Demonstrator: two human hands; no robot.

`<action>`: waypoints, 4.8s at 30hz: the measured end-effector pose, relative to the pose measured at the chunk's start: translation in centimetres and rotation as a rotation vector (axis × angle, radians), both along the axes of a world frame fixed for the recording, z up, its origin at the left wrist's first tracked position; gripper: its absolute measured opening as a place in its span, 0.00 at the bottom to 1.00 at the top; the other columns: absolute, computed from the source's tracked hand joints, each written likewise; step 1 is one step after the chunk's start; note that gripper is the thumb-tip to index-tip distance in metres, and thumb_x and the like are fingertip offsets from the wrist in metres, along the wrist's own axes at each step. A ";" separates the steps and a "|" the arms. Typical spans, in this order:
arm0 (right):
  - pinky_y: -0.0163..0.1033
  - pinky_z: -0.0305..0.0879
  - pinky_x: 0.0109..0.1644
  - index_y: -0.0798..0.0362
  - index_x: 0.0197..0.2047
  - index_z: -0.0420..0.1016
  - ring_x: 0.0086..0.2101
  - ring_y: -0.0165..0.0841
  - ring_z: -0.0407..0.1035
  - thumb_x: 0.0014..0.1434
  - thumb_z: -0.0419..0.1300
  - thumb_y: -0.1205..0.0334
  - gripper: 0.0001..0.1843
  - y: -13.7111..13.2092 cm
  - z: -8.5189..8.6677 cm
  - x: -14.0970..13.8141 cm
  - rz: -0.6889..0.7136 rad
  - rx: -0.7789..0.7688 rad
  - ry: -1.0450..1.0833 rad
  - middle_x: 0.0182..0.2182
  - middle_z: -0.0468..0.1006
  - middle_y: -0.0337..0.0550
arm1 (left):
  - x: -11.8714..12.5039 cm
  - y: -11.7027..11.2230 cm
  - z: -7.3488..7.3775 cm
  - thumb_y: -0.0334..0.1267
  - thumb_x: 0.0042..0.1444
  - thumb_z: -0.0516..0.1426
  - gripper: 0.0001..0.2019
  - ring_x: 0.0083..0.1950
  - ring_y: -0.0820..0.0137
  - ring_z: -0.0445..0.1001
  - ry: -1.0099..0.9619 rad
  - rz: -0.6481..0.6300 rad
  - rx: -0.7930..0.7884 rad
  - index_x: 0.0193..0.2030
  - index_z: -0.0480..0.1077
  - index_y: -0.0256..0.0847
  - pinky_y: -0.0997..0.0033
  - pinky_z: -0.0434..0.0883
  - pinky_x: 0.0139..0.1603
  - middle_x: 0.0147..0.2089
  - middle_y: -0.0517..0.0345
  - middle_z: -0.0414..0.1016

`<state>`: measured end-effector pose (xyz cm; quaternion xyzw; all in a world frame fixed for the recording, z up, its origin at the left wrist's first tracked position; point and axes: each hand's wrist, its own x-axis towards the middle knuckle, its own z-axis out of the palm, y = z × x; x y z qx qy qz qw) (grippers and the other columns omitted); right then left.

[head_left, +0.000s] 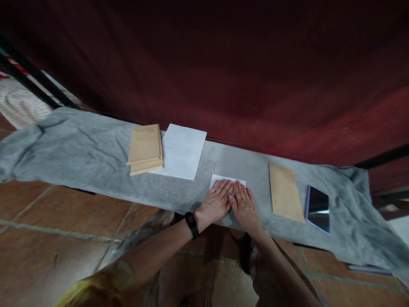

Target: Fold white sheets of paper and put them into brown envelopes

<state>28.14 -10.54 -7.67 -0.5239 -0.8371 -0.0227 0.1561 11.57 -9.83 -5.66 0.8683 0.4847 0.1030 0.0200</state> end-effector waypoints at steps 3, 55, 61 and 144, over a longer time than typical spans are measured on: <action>0.56 0.49 0.71 0.61 0.74 0.51 0.70 0.43 0.49 0.74 0.40 0.59 0.29 -0.1 0.0 0.2 0.006 0.022 -0.037 0.71 0.56 0.58 | -0.1 0.0 -0.2 0.44 0.72 0.42 0.28 0.78 0.62 0.46 -0.013 0.002 -0.007 0.74 0.52 0.33 0.54 0.41 0.77 0.77 0.48 0.50; 0.50 0.51 0.71 0.66 0.70 0.60 0.69 0.45 0.54 0.73 0.44 0.52 0.32 0.4 2.3 -3.5 -0.259 0.004 0.066 0.70 0.56 0.58 | -3.0 0.4 0.5 0.51 0.71 0.39 0.33 0.75 0.58 0.54 0.124 0.312 0.054 0.72 0.56 0.28 0.52 0.55 0.73 0.74 0.39 0.56; 0.52 0.52 0.71 0.63 0.71 0.58 0.68 0.44 0.55 0.73 0.42 0.49 0.33 0.8 -0.5 -4.3 -0.239 -0.010 0.079 0.69 0.59 0.58 | -3.3 0.7 -0.7 0.48 0.71 0.40 0.31 0.75 0.57 0.55 0.109 0.284 0.108 0.73 0.55 0.31 0.50 0.54 0.73 0.74 0.40 0.56; 0.55 0.51 0.70 0.57 0.72 0.56 0.70 0.45 0.49 0.72 0.43 0.50 0.32 2.2 -0.8 3.5 -0.151 -0.037 0.031 0.71 0.57 0.55 | -2.2 0.7 2.4 0.40 0.69 0.52 0.17 0.69 0.63 0.65 -0.010 -0.214 -0.028 0.61 0.68 0.41 0.58 0.54 0.72 0.66 0.48 0.70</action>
